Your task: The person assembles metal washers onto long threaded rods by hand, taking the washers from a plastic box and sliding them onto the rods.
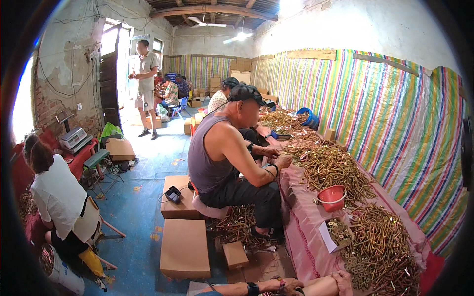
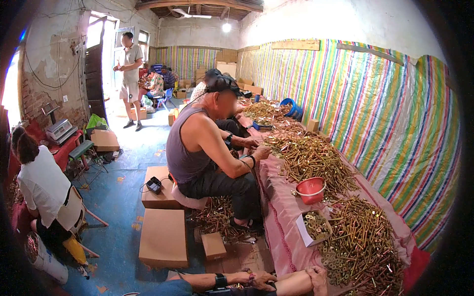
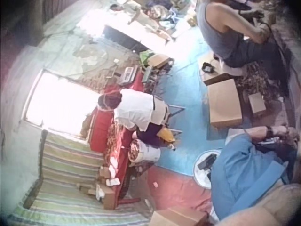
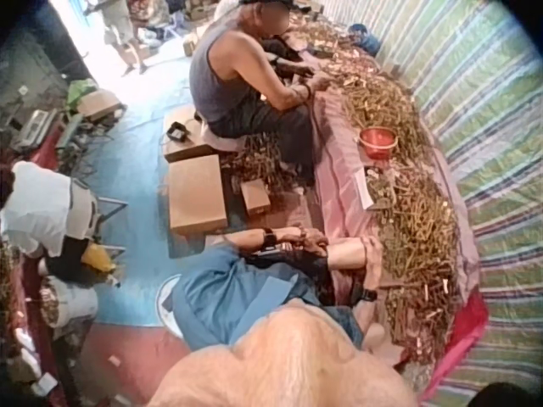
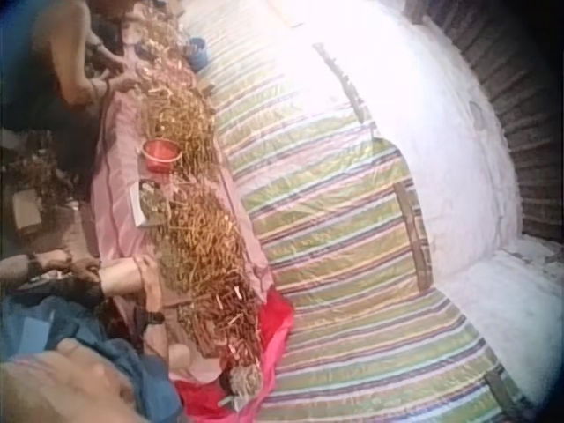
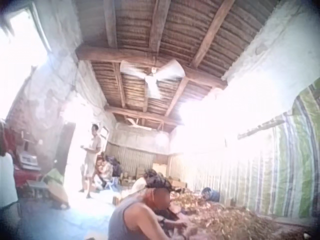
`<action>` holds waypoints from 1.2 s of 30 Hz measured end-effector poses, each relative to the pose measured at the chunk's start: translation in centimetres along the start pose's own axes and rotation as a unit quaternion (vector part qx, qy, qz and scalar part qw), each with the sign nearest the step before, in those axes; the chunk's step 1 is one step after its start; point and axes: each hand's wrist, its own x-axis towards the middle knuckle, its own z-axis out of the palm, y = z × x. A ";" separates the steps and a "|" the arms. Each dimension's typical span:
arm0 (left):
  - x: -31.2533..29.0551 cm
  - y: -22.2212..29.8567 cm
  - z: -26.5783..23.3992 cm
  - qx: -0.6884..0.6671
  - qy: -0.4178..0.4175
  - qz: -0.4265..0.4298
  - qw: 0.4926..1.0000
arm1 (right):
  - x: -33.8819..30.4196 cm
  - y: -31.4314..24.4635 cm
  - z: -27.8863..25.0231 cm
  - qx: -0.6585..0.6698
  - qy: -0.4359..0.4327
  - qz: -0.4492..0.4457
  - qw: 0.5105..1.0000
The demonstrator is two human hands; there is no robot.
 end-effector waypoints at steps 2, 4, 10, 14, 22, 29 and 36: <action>0.2 0.6 0.5 0.012 0.000 -0.020 1.000 | 0.8 1.9 -1.2 0.004 0.000 -0.015 1.000; -0.3 2.3 -0.1 0.020 0.004 -0.043 0.999 | 1.5 3.4 -1.9 0.011 -0.015 -0.048 0.999; 0.0 1.6 0.1 0.031 -0.029 -0.056 0.998 | 1.3 3.1 -1.1 0.010 -0.006 -0.030 0.999; -0.1 5.0 -0.8 0.015 0.034 -0.001 0.999 | 2.1 4.2 -1.7 0.012 0.009 -0.009 1.000; 3.1 4.3 1.4 -0.004 0.075 0.034 0.997 | 1.7 3.9 -1.4 0.013 -0.002 0.001 1.000; 2.7 4.7 1.6 -0.051 0.217 0.157 0.962 | 2.2 3.9 -1.6 0.006 0.002 -0.003 1.000; 1.6 6.6 -0.3 0.028 0.134 0.067 0.988 | 2.3 5.1 -2.0 -0.006 0.007 -0.027 1.000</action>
